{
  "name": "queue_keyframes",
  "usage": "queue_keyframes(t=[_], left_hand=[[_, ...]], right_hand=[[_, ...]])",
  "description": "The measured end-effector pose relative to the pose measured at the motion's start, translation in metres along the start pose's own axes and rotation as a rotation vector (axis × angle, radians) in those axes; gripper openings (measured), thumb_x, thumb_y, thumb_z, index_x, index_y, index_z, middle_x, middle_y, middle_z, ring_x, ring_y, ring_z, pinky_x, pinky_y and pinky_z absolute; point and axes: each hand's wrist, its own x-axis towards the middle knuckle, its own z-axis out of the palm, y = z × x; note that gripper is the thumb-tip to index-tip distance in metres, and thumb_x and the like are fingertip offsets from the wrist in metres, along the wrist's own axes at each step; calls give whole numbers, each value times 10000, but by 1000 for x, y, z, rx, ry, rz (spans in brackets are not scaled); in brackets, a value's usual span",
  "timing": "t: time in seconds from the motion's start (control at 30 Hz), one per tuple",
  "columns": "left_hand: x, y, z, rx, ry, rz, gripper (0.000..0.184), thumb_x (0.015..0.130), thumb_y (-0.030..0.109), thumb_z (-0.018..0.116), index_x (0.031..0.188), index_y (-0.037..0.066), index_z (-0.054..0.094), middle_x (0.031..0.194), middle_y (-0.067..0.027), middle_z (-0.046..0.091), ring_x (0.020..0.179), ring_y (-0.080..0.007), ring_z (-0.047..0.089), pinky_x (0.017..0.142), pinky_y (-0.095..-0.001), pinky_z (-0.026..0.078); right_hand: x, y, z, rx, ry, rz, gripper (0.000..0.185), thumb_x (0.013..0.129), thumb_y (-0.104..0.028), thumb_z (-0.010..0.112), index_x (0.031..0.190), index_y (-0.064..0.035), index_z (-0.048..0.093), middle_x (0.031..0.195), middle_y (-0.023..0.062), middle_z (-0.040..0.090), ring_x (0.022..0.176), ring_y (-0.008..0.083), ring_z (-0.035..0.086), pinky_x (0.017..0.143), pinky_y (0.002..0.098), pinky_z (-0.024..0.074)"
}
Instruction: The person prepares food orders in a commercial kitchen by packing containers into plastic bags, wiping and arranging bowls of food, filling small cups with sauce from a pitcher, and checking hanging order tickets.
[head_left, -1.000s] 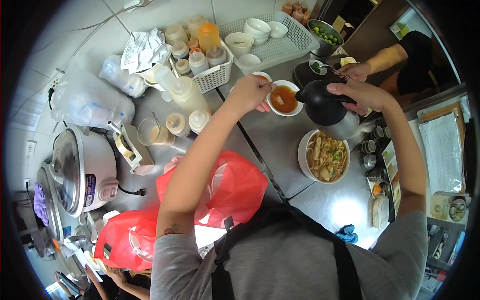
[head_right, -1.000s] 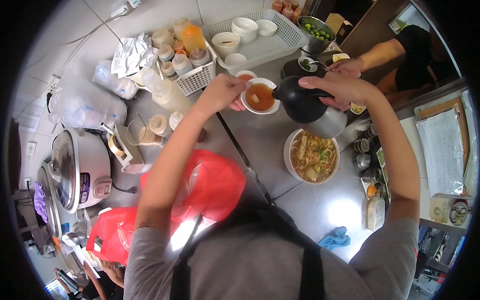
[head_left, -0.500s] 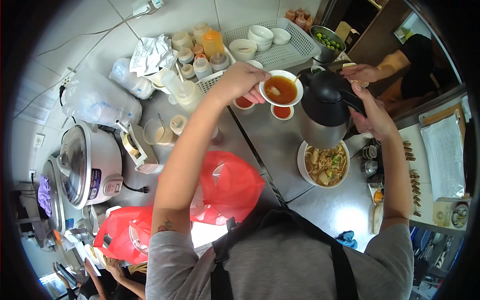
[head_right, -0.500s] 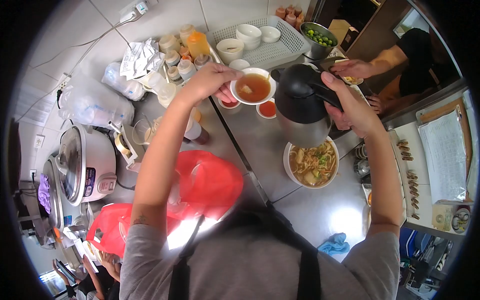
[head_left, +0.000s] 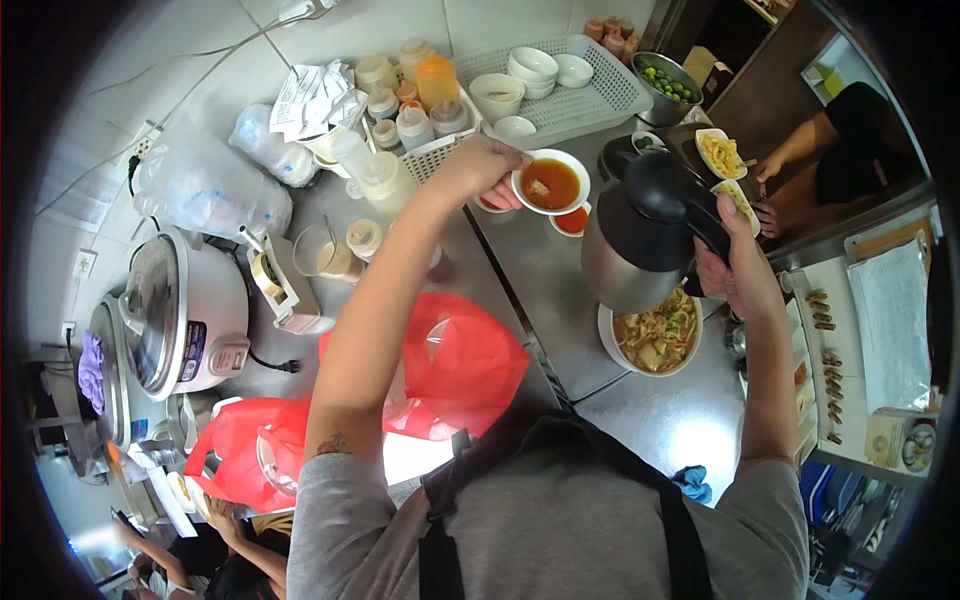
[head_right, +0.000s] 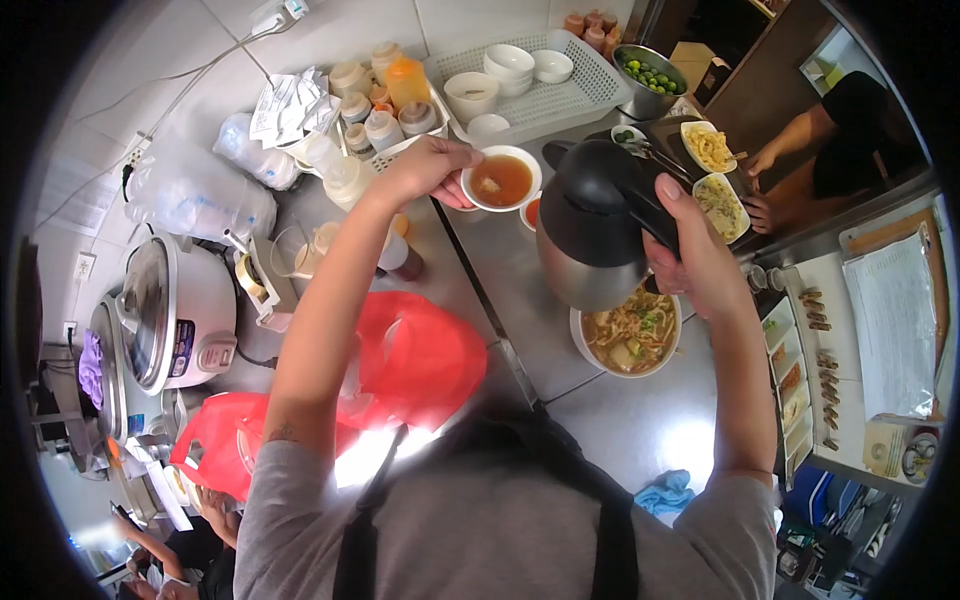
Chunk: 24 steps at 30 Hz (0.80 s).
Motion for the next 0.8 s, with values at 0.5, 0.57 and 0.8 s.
queue_keyframes(t=[0.5, 0.57, 0.8], left_hand=[[72, -148, 19, 12, -97, -314, 395, 891, 278, 559, 1163, -8, 561, 807, -161, 653, 644, -216, 674, 590, -305, 579], [77, -159, 18, 33, -100, -327, 380, 892, 283, 557, 1148, 2, 568, 816, -172, 648, 640, -223, 674, 581, -308, 579], [82, -189, 13, -24, -105, -229, 311, 901, 232, 535, 1132, 32, 587, 760, -198, 635, 594, -283, 671, 521, -350, 579]], right_hand=[[-80, -6, -23, 215, -6, -146, 728, 877, -723, 212, 471, -132, 335, 373, -42, 288, 301, 74, 242, 330, 228, 178], [-88, -8, -24, 267, 7, -149, 733, 872, -730, 194, 469, -133, 328, 371, -42, 283, 300, 73, 240, 330, 225, 176], [-88, -21, -13, 293, -49, -279, 733, 849, -754, 205, 477, -134, 323, 338, -39, 241, 265, 79, 181, 282, 246, 133]])
